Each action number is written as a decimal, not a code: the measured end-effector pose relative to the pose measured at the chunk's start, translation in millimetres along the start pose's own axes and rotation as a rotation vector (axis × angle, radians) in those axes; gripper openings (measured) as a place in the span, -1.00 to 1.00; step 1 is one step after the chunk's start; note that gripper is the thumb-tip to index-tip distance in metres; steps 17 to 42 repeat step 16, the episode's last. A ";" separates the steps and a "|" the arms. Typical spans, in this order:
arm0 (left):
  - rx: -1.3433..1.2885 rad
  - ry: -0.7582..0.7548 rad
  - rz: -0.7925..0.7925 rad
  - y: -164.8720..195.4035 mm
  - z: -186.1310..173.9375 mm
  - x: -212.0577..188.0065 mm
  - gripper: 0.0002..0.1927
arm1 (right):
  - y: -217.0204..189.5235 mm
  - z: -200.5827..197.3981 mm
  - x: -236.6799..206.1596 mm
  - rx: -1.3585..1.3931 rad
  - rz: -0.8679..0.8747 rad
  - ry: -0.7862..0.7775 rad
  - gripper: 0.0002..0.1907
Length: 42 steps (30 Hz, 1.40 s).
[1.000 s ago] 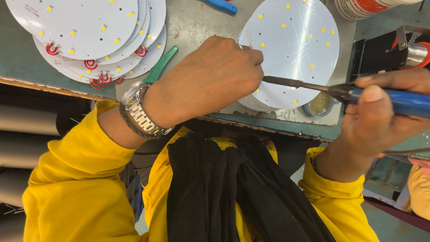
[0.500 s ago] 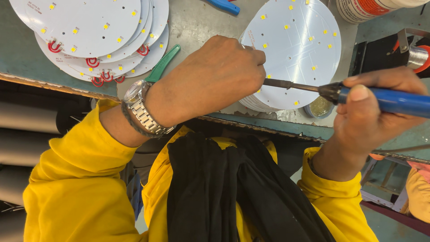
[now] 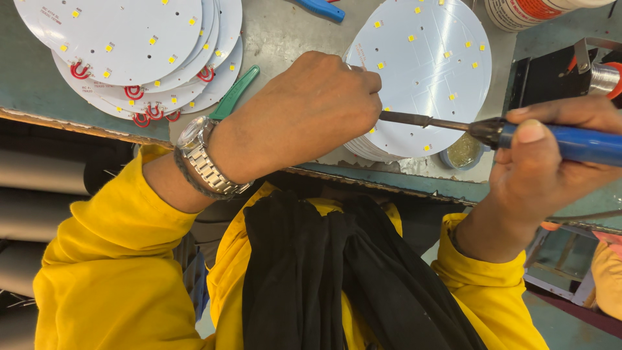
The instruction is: The person solders red wires to circular LED modules using a soldering iron and flux. They repeatedly apply flux, heat the joint, and trim excess wire with pliers. Completed modules are stacked on the table.
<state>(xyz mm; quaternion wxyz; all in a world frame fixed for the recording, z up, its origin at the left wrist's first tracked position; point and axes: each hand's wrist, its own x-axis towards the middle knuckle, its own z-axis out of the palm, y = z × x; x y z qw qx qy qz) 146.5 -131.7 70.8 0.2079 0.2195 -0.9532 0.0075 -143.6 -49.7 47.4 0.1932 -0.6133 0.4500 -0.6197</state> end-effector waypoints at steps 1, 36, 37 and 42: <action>-0.005 -0.001 -0.003 0.0 -0.1 -0.1 -0.96 | 0.3 1.1 -0.6 0.010 0.001 -0.025 -0.69; 0.005 0.001 -0.009 -0.5 -1.2 -2.7 -0.96 | -2.6 -11.3 3.7 -0.034 -0.018 0.136 -0.74; 0.005 0.001 -0.009 -0.5 -1.2 -2.7 -0.96 | -2.6 -11.3 3.7 -0.034 -0.018 0.136 -0.74; 0.005 0.001 -0.009 -0.5 -1.2 -2.7 -0.96 | -2.6 -11.3 3.7 -0.034 -0.018 0.136 -0.74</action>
